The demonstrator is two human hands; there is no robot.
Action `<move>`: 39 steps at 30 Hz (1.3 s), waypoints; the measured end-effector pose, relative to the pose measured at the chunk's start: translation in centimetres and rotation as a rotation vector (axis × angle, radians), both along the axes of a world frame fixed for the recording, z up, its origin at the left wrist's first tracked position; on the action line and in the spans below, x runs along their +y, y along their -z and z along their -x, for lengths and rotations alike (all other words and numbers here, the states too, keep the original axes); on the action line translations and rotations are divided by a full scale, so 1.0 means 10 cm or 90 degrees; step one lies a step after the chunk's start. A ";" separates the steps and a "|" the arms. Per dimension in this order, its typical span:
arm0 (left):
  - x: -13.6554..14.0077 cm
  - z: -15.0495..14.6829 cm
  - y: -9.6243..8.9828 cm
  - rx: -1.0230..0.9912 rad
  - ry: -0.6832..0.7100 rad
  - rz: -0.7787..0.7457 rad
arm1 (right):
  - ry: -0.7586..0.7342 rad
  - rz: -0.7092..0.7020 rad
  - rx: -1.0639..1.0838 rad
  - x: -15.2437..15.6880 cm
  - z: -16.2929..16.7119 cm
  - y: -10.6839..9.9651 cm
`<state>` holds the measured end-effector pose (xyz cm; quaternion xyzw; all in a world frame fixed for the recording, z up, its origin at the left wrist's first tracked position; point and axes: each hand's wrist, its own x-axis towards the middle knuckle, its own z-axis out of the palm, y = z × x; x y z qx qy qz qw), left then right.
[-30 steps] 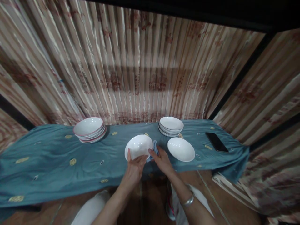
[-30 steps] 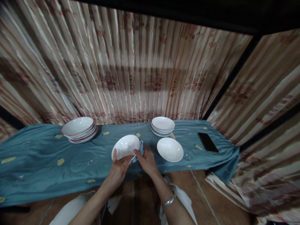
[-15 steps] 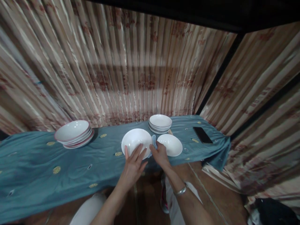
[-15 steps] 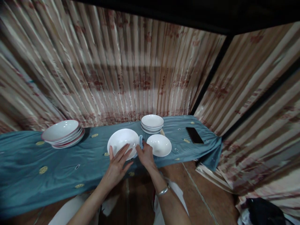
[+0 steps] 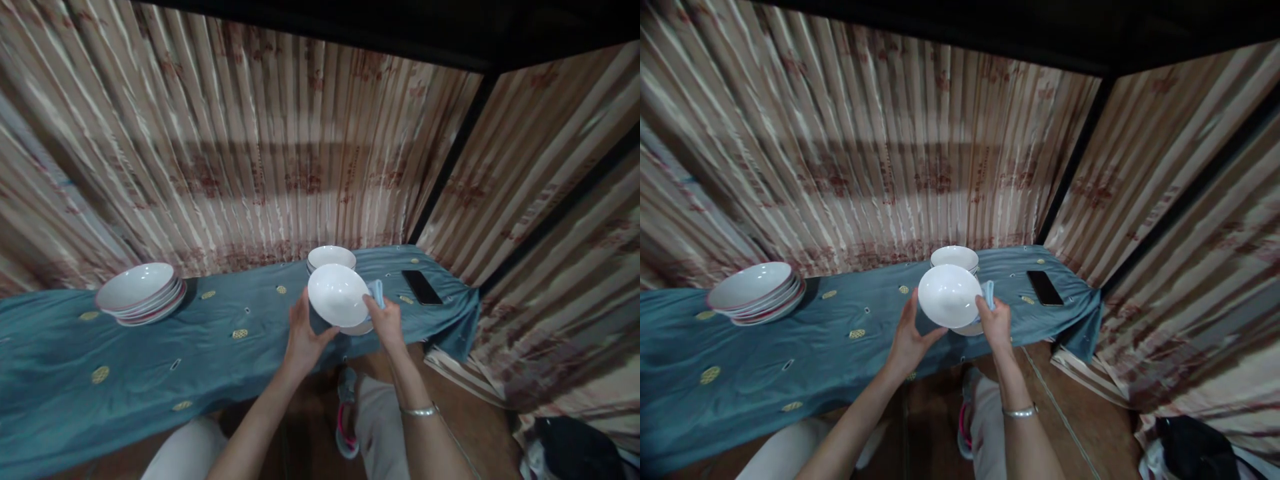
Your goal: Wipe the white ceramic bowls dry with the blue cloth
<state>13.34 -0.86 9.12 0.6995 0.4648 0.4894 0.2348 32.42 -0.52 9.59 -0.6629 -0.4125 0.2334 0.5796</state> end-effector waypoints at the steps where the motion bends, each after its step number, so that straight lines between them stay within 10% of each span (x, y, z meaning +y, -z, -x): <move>1: 0.01 -0.08 0.00 -0.017 0.006 0.010 | 0.015 0.002 0.005 0.00 -0.07 0.03; 11: 0.08 -0.52 0.25 -0.063 0.009 0.159 | 0.134 0.094 -0.214 -0.01 -0.48 0.15; 27: 0.17 -0.51 0.49 -0.033 -0.038 0.269 | 0.024 0.344 -0.503 0.01 -0.38 0.11; 39: 0.17 -0.51 0.63 -0.054 -0.036 0.255 | 0.028 0.260 -0.523 0.03 -0.44 0.23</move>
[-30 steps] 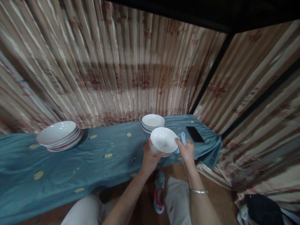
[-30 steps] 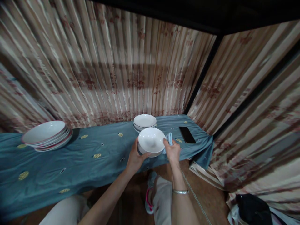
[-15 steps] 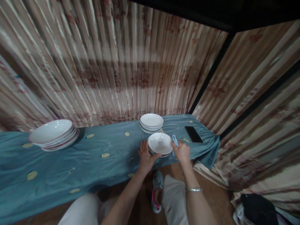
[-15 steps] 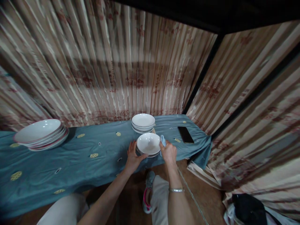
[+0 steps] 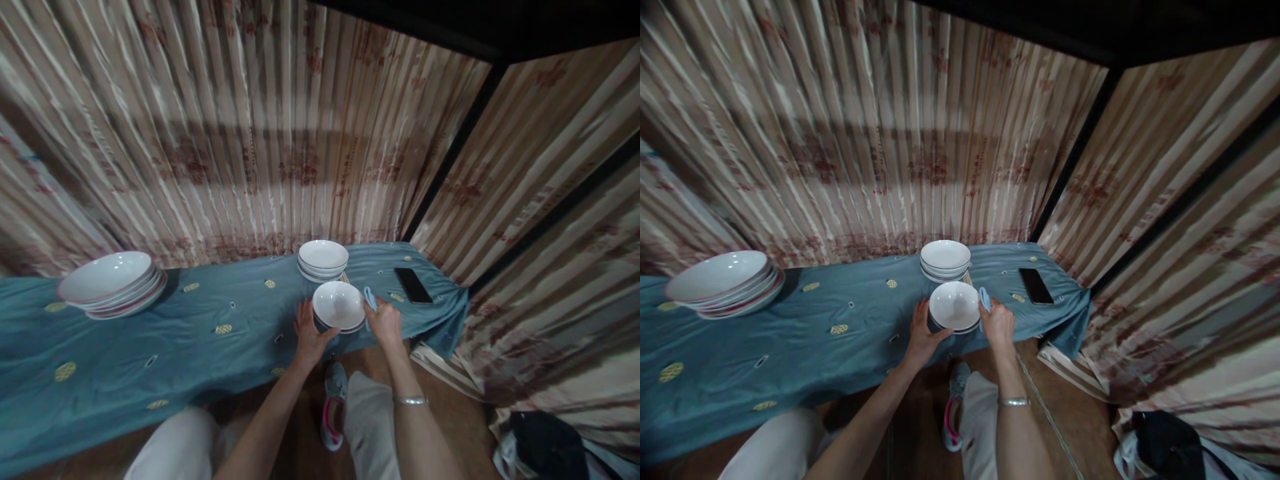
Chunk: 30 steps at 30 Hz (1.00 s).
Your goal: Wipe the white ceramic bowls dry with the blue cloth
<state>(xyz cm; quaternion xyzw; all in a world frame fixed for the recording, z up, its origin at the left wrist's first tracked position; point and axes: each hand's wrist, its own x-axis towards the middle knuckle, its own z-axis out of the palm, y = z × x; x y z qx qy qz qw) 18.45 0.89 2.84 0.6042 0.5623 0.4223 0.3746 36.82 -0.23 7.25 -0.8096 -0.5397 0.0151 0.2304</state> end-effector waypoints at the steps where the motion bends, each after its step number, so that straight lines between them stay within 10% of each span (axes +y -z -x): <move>1: 0.00 0.00 -0.01 0.001 0.001 0.000 | 0.002 -0.013 0.001 0.00 -0.01 0.01; 13: -0.04 0.00 0.05 -0.020 -0.004 0.001 | 0.042 -0.263 0.192 -0.14 0.16 -0.20; 30: -0.05 1.30 0.05 -0.010 -0.110 -0.102 | -0.411 -0.180 0.322 -0.09 1.72 -0.13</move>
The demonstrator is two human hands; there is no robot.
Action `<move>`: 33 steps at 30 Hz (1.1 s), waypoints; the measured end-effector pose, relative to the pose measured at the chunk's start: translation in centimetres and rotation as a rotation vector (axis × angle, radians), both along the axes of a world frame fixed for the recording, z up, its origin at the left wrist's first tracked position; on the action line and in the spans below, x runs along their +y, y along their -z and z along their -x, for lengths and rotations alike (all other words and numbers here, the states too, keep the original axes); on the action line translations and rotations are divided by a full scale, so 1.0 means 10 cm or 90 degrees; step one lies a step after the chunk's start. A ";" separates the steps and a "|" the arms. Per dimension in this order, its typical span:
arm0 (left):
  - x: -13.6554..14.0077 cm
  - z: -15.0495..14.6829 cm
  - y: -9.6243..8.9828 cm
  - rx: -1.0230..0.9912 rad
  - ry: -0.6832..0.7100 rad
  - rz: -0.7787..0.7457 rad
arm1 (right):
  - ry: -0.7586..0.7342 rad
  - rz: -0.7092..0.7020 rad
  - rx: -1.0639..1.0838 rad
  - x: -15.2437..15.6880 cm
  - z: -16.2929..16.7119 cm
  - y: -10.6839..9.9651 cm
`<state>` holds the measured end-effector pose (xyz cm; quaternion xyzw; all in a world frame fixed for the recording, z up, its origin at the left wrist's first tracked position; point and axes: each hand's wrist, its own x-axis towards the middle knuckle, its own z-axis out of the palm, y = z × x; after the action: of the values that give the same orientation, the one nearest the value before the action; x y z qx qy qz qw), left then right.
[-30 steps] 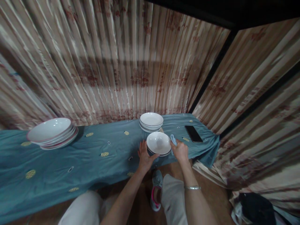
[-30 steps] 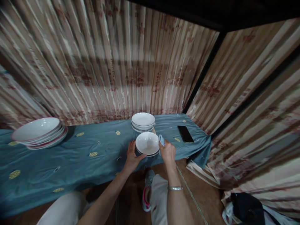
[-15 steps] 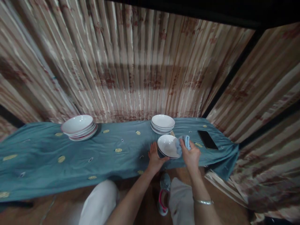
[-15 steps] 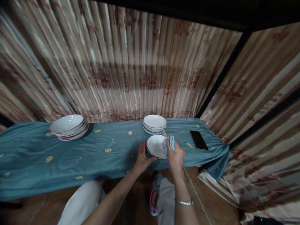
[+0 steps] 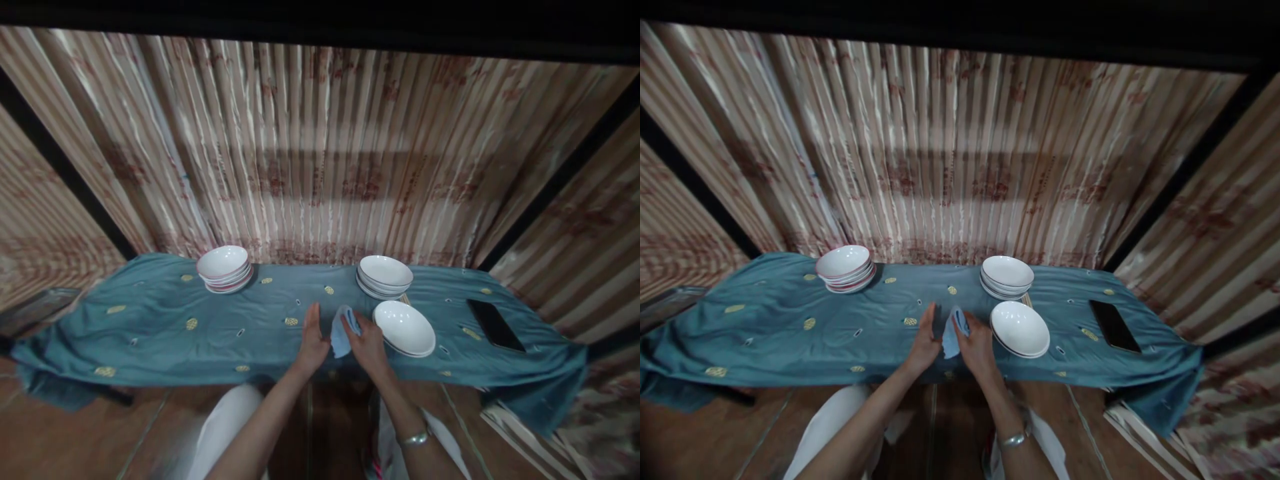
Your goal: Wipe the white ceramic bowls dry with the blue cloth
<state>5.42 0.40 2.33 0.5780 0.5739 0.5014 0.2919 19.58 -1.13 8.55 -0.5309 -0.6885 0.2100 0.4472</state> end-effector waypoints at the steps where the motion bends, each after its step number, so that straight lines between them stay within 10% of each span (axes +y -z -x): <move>1: 0.02 0.11 -0.03 -0.001 -0.016 -0.006 | -0.012 0.002 -0.001 0.01 0.07 0.02; 19: 0.18 1.44 -0.13 -0.247 -0.258 -0.027 | -0.174 0.168 0.190 0.33 1.46 0.36; 26: 0.20 1.71 -0.37 -0.543 -0.261 0.061 | -0.214 0.302 0.264 0.73 1.96 0.20; 33: 0.14 1.87 -0.56 -0.697 -0.253 0.080 | -0.166 0.248 0.096 1.35 2.49 -0.09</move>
<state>-13.27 1.84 7.93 0.0980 0.4653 0.7373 0.4799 -5.29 12.40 9.50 -0.4962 -0.6625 0.4338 0.3560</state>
